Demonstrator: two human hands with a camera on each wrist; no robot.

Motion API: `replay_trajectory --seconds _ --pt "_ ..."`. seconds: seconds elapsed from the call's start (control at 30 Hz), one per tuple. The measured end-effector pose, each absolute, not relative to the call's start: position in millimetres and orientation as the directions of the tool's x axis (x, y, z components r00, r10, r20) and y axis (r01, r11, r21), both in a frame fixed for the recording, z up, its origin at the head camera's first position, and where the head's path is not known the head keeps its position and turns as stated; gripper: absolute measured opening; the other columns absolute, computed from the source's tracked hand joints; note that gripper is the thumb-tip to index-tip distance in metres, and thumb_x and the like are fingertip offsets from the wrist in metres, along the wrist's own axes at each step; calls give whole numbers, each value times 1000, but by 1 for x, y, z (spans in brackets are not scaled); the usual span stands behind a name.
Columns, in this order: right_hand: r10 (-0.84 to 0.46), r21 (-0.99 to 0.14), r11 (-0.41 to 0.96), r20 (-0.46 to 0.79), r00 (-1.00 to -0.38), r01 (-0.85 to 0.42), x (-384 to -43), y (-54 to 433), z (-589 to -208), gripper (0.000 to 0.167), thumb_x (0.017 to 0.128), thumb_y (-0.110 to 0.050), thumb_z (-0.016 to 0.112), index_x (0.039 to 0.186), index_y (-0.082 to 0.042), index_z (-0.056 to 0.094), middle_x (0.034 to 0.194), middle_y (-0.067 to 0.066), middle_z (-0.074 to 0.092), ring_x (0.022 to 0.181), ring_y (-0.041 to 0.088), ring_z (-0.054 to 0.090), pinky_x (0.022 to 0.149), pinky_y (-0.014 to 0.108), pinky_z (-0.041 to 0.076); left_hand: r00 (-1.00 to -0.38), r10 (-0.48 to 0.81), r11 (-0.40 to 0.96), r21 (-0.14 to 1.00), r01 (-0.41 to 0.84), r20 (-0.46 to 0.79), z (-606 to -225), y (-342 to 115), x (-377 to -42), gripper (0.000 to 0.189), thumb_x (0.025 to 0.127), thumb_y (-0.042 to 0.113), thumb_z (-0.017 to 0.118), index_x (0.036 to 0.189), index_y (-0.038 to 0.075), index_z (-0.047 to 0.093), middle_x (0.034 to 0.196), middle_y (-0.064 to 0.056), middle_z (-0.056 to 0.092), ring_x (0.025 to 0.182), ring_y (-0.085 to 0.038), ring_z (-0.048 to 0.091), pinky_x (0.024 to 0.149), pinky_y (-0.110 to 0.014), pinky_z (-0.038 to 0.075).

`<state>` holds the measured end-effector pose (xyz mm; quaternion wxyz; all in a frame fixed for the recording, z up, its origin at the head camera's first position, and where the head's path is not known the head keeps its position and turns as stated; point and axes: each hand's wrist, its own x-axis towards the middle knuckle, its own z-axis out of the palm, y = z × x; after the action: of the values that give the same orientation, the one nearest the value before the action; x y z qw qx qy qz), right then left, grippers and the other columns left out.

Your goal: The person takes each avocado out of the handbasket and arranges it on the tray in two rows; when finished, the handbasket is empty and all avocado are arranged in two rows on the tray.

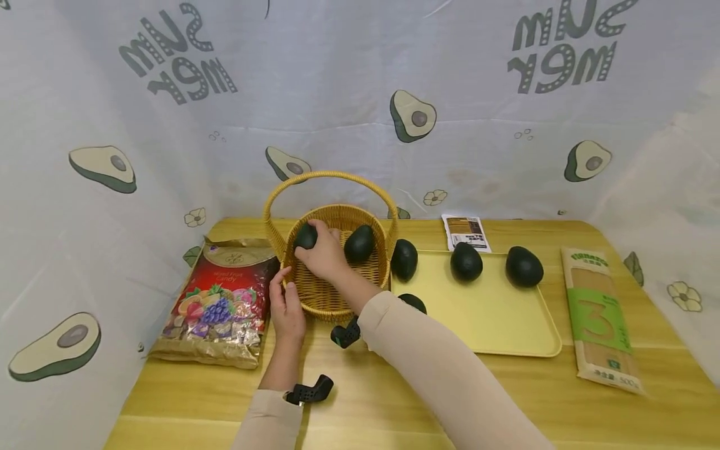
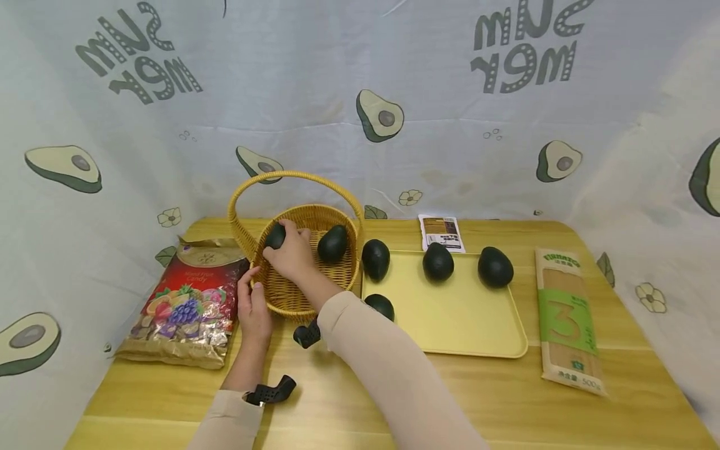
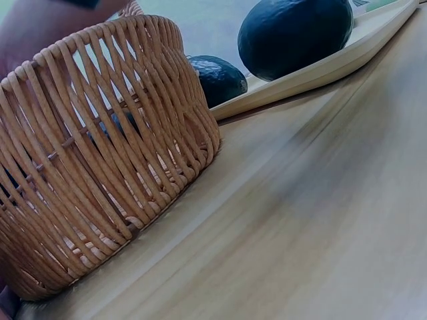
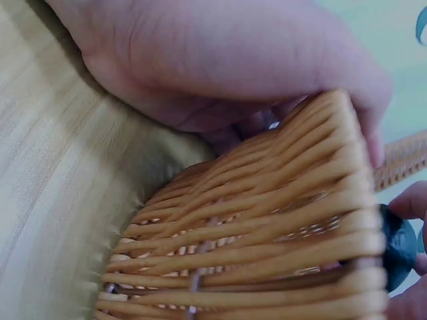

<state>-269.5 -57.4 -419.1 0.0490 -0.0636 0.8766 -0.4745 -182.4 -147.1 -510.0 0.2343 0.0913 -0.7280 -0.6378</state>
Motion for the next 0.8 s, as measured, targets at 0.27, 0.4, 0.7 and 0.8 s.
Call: replay_trajectory --seconds 0.27,0.4,0.7,0.8 --pt "-200 -820 563 -16 -980 -101 -247 -45 -397 71 93 -27 70 156 -26 38 150 19 39 116 36 61 89 47 56 -876 -428 162 973 167 222 -511 -146 -181 34 108 18 41 140 13 52 155 -9 43 151 -30 31 123 -60 22" --pt "-242 -809 573 -12 -970 -133 -233 -38 -391 70 93 -26 70 156 -24 38 148 21 40 118 37 61 92 50 55 -877 -430 166 974 156 214 -511 -149 -181 34 108 16 41 140 15 52 155 -8 43 152 -29 31 123 -59 21" --pt "-282 -817 548 22 -959 -180 -208 -19 -377 69 92 -27 71 155 -25 42 151 18 41 120 36 60 91 51 54 -872 -432 180 969 167 231 -510 -148 -179 34 108 17 41 141 14 52 154 -9 45 151 -30 32 122 -59 23" --pt "-277 -824 534 40 -960 -188 -201 -10 -371 69 90 -28 72 154 -25 43 151 17 42 120 36 60 92 53 54 -873 -429 183 969 168 232 -509 -147 -179 34 108 15 40 140 13 52 153 -9 45 151 -30 33 123 -59 23"
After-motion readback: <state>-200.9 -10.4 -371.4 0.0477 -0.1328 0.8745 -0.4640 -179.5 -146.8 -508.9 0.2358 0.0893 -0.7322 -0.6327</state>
